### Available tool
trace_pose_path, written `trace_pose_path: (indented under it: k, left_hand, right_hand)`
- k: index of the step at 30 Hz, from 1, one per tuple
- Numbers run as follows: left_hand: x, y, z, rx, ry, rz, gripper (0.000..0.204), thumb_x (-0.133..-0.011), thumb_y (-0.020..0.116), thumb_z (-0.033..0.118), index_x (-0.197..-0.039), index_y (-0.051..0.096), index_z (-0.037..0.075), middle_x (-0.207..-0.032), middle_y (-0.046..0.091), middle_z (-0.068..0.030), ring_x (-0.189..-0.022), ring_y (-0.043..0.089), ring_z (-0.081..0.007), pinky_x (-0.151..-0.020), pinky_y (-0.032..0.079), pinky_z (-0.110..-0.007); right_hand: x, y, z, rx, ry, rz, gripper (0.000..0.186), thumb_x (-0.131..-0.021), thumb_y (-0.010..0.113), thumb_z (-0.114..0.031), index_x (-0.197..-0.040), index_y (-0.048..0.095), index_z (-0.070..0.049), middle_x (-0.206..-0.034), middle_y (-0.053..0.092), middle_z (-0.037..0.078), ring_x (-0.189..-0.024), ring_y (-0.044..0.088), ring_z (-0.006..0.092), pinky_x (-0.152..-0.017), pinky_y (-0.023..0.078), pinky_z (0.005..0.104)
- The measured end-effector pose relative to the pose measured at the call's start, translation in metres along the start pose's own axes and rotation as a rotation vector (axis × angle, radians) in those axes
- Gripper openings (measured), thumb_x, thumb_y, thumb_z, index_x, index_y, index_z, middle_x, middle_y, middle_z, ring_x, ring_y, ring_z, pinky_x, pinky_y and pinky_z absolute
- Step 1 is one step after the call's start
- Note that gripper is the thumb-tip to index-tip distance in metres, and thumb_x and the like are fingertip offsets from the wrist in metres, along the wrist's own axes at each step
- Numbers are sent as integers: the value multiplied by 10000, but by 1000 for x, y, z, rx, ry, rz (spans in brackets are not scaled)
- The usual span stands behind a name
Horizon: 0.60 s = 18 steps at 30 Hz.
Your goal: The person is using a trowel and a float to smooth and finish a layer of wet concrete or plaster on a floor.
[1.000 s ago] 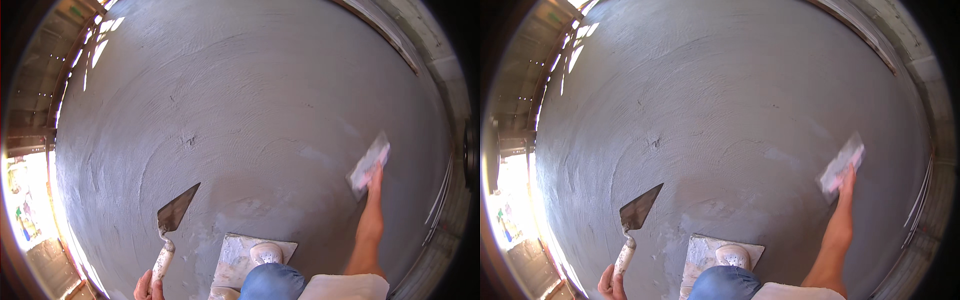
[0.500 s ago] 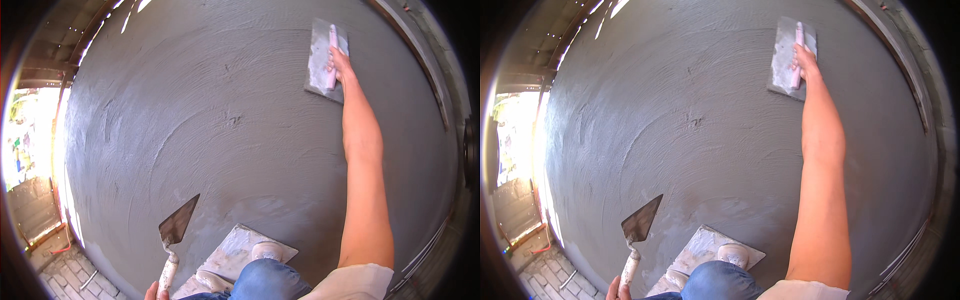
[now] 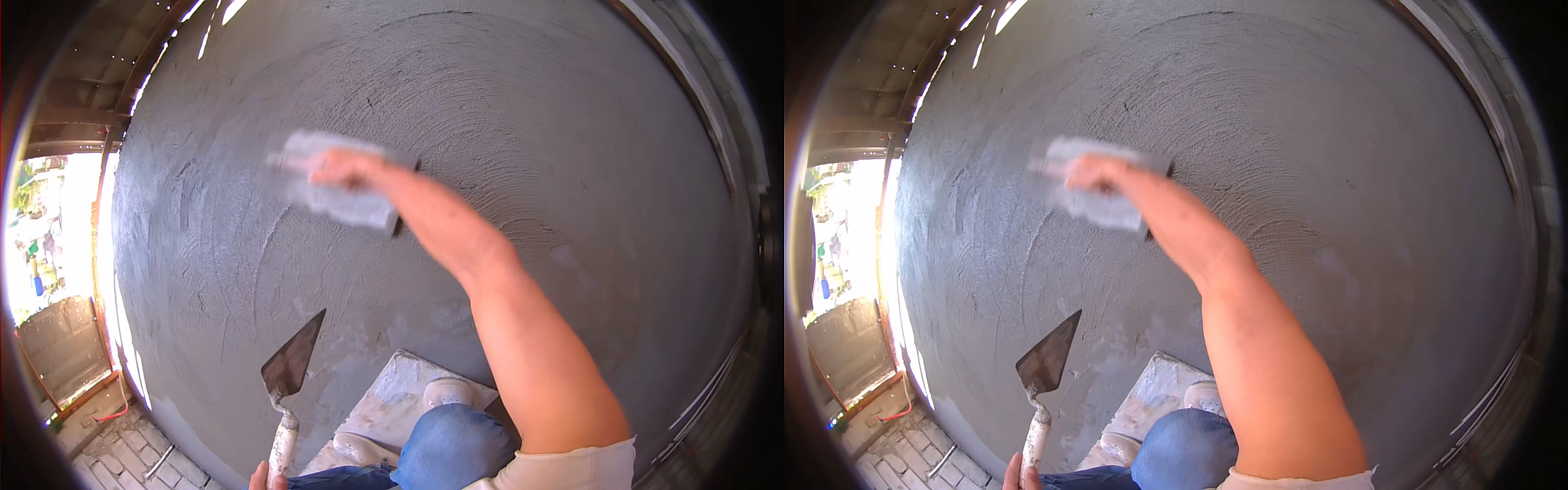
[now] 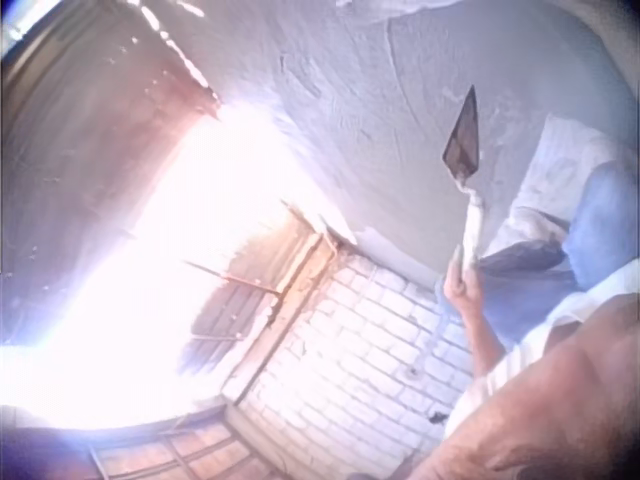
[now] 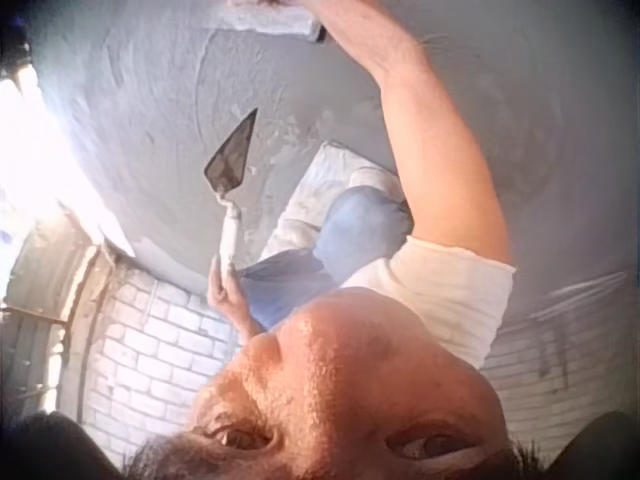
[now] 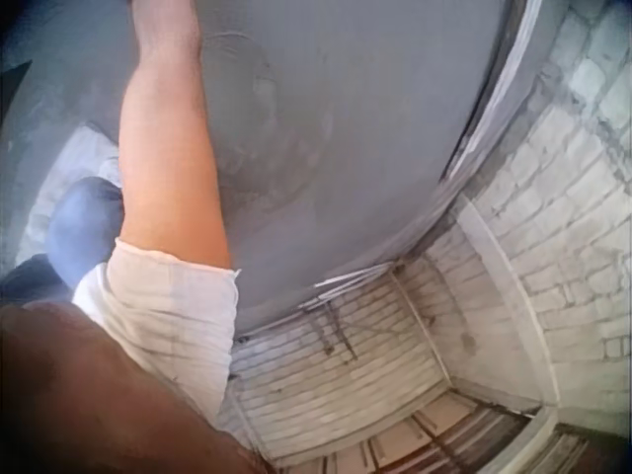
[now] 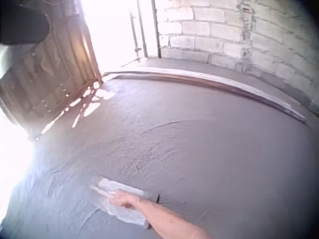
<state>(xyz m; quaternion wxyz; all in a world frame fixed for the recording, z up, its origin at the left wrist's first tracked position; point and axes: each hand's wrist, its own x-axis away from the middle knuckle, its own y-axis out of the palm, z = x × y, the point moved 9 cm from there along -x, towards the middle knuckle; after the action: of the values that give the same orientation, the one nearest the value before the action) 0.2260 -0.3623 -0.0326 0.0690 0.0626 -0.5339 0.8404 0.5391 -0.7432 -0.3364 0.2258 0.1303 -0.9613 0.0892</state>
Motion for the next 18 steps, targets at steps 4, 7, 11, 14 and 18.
trace_pose_path:
  k: [4,7,11,14,18]
  left_hand:
    - [1,-1,-10,-15,72,14,312,-871,592,117,-1116,604,-75,-916,664,-159,-744,606,-176,-656,492,-295]
    - [-1,5,-19,64,14,-10,310,-870,592,112,-1113,604,-81,-951,661,-184,-789,617,-201,-683,496,-311]
    - [-19,8,-6,3,90,-63,292,-867,582,94,-1108,614,-68,-983,660,-203,-844,630,-268,-738,497,-347]
    - [-27,1,2,-18,212,-30,288,-874,589,103,-1109,617,-61,-992,655,-212,-859,636,-278,-747,496,-348]
    - [-39,-3,-6,-20,272,-52,289,-875,598,106,-1112,617,-57,-998,656,-207,-860,637,-271,-748,497,-343]
  right_hand:
    - [52,173,7,415,-269,-334,299,-803,583,-200,-1073,626,-79,-992,656,180,-859,637,267,-766,492,398]
    - [85,209,18,643,-368,-329,414,-815,525,-152,-1225,565,-186,-977,652,188,-760,626,259,-682,503,397]
    - [65,133,49,369,-166,-80,655,-839,436,-82,-1422,296,-347,-1152,585,178,-653,586,219,-574,494,367]
    - [109,-4,52,1,-236,436,419,-836,521,-122,-1254,535,-140,-923,650,152,-714,602,209,-594,477,353]
    - [283,-161,125,169,51,1199,379,-864,609,-300,-1105,583,-9,-792,642,135,-677,603,215,-609,497,372]
